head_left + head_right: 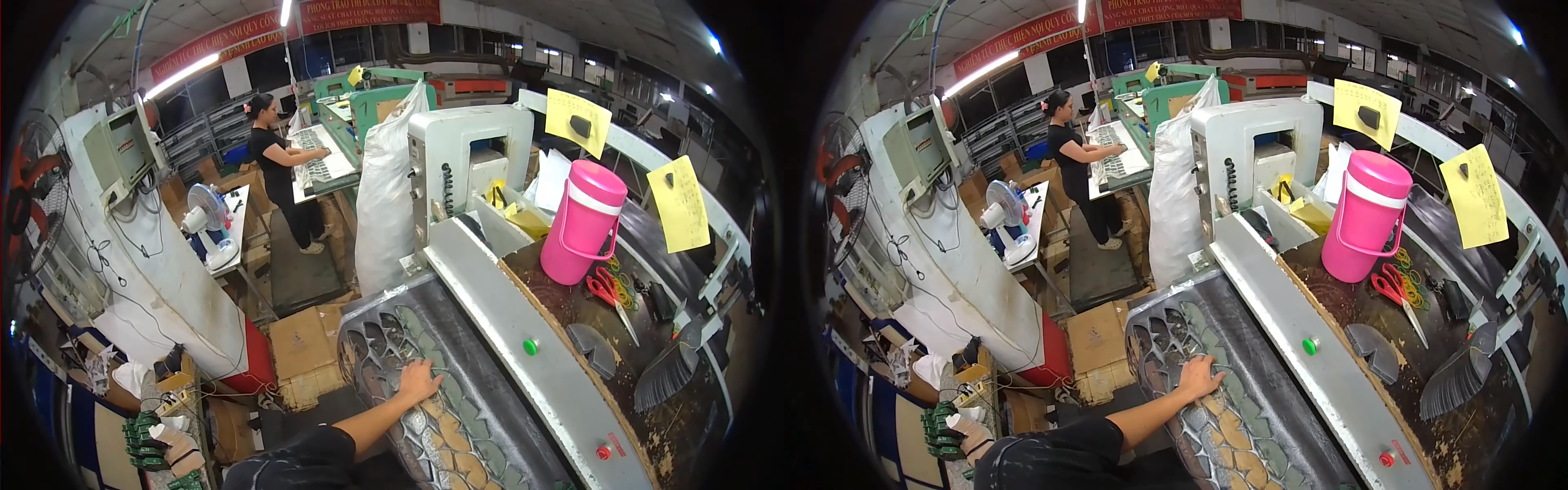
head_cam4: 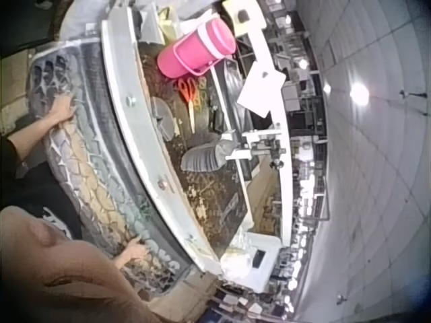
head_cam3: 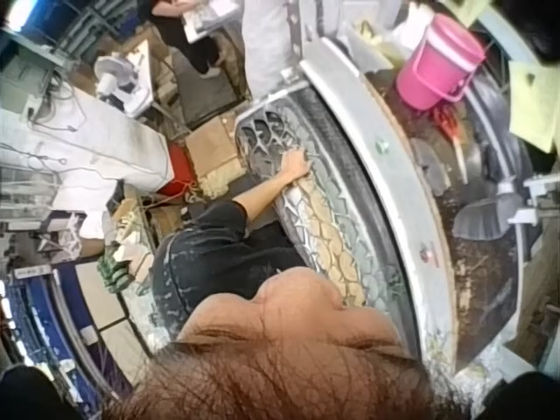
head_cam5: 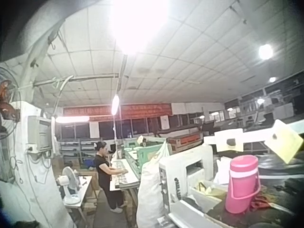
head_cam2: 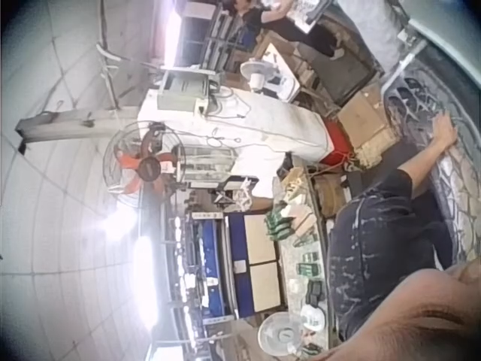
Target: The recorder is operating a die cutting machine to cut shoe components from sheets of material.
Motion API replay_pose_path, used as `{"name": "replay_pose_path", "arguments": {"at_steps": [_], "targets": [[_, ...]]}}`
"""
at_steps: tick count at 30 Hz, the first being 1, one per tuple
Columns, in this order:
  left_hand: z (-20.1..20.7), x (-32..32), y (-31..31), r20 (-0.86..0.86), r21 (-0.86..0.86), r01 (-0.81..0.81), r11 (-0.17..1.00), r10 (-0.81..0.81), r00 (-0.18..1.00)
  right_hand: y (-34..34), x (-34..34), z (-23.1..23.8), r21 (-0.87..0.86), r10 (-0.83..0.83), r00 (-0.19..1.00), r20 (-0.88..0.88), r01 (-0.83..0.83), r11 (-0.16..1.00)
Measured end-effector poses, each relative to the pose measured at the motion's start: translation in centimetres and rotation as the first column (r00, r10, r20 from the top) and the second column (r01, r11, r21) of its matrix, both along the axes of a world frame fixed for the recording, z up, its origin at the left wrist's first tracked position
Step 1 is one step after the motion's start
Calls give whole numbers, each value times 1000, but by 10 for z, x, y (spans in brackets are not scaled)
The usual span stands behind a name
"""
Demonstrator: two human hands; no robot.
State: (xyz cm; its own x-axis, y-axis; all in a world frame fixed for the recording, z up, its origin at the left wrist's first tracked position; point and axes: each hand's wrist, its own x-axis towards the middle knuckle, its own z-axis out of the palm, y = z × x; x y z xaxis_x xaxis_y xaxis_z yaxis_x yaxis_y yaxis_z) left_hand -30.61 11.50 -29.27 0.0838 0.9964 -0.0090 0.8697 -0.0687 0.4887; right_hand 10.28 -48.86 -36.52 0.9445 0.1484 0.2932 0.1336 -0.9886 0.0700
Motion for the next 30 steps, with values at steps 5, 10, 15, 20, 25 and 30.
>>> {"name": "replay_pose_path", "arguments": {"at_steps": [5, 10, 15, 20, 25, 30], "targets": [[-26, -2, 6, 187, 177, -154, 972, 121, 975, 15, 3, 30, -177, 26, 992, -120, -48, 983], [-29, 14, 8, 196, 271, -227, 935, 178, 964, 2, 21, 34, -228, 107, 993, -57, -117, 967], [-30, 13, 6, 290, 200, -255, 946, 191, 938, 22, 24, 32, -312, -167, 969, -179, 105, 944], [-30, 13, 5, 302, 157, -263, 952, 207, 931, 21, 28, 42, -200, -78, 984, -161, 45, 979], [-32, 8, 8, 262, 107, -283, 953, 247, 933, 47, 5, 66, -73, -55, 995, -78, 50, 996], [-23, 10, 9, 273, 26, -248, 968, 231, 934, 40, -3, 56, 7, 97, 995, 38, -97, 995]]}}
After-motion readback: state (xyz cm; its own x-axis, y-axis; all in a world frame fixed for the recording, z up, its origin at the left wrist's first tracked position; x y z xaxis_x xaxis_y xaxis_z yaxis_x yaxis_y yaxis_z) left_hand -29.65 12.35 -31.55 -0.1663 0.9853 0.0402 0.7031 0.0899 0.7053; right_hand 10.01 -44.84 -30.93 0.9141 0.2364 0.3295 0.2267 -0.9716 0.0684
